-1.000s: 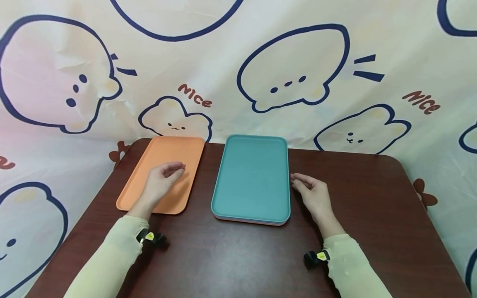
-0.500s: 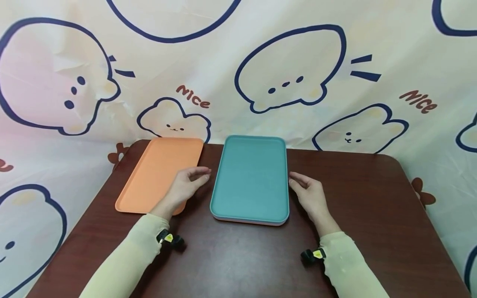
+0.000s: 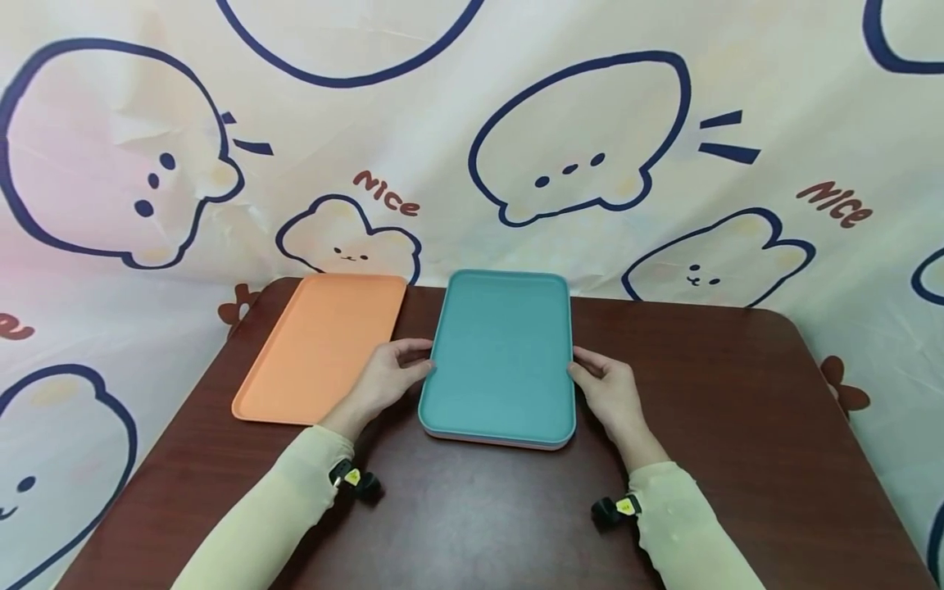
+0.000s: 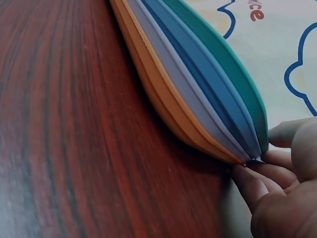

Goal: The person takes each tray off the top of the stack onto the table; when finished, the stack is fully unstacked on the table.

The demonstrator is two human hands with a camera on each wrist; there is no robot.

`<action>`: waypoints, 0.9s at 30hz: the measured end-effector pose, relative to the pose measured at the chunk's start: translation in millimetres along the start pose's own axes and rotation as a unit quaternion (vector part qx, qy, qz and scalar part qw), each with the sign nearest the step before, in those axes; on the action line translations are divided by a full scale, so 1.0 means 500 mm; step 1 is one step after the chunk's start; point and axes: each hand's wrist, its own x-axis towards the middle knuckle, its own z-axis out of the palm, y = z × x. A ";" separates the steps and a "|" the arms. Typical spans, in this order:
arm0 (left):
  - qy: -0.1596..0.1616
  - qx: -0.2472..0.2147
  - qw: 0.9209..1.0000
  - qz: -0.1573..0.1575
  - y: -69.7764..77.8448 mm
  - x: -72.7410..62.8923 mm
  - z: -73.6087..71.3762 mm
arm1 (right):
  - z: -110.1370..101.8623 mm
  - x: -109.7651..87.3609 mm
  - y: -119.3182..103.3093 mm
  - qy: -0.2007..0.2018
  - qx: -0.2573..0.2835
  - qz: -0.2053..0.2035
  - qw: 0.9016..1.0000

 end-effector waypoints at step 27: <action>0.025 0.038 0.999 0.005 -0.016 -0.021 -0.059 | 0.066 0.012 -0.015 -0.005 0.022 -0.018 1.000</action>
